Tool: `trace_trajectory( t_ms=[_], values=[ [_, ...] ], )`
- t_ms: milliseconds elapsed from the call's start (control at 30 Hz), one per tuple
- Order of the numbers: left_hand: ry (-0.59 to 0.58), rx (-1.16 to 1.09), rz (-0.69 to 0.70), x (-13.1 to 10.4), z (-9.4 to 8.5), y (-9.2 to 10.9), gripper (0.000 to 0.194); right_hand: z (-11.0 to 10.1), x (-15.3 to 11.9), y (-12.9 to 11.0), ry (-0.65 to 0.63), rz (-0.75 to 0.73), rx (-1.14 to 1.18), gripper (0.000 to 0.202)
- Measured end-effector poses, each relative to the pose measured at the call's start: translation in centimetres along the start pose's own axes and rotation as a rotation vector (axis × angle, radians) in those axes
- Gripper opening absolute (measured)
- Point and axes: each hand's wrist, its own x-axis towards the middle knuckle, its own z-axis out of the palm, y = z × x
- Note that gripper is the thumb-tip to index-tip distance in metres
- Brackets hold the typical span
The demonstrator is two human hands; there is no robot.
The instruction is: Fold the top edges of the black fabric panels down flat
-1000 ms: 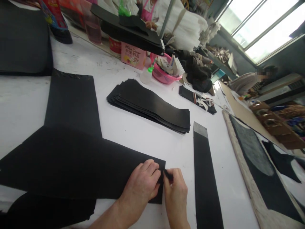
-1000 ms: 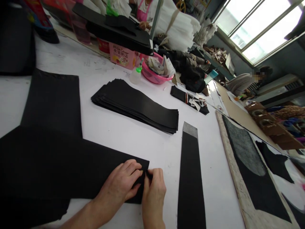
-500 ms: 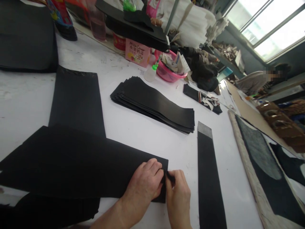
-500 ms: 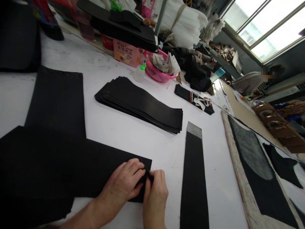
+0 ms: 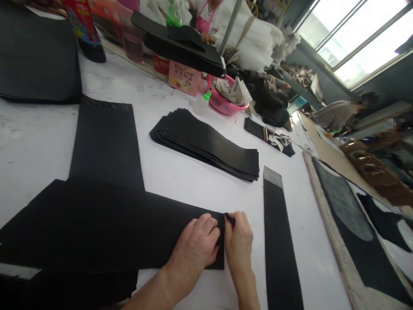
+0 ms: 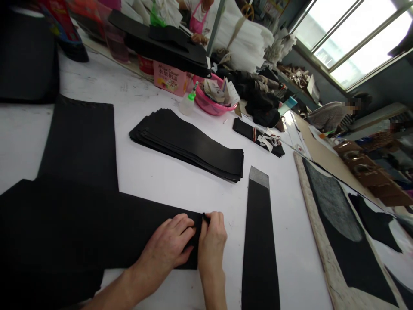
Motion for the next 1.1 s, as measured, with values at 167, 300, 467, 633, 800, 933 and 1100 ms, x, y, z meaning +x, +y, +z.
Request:
trace_trajectory(
  t_ms=[167, 300, 467, 633, 800, 933, 1100],
  values=[
    [-0.02, -0.027, 0.01, 0.0, -0.3, 0.1, 0.025, -2.6, 0.3, -0.1, 0.015, 0.178, 0.163, 0.023],
    [-0.014, -0.024, 0.014, -0.1, -0.2, 0.1, 0.026, -3.7, -2.1, 0.5, -0.041, 0.209, 0.176, 0.026],
    [0.015, -0.011, 0.016, -0.1, 0.0, 0.0, 0.026, -2.0, -3.2, 0.8, -0.076, 0.132, 0.08, 0.018],
    [0.042, 0.003, 0.017, -0.1, 0.2, 0.1, 0.025, -0.5, -1.3, 0.4, -0.08, 0.042, 0.027, 0.012],
    [0.035, -0.017, 0.005, 0.0, 0.2, 0.0, 0.025, -1.1, -1.0, 0.0, -0.046, 0.024, 0.03, 0.013],
    [0.011, -0.03, 0.008, 0.0, 0.1, 0.0, 0.026, -2.0, -2.4, -0.1, -0.007, 0.098, 0.149, 0.018],
    [0.075, -0.023, 0.016, -0.1, 0.6, -0.2, 0.024, -1.2, -2.9, 0.7, -0.139, 0.272, 0.356, 0.028]
  ],
)
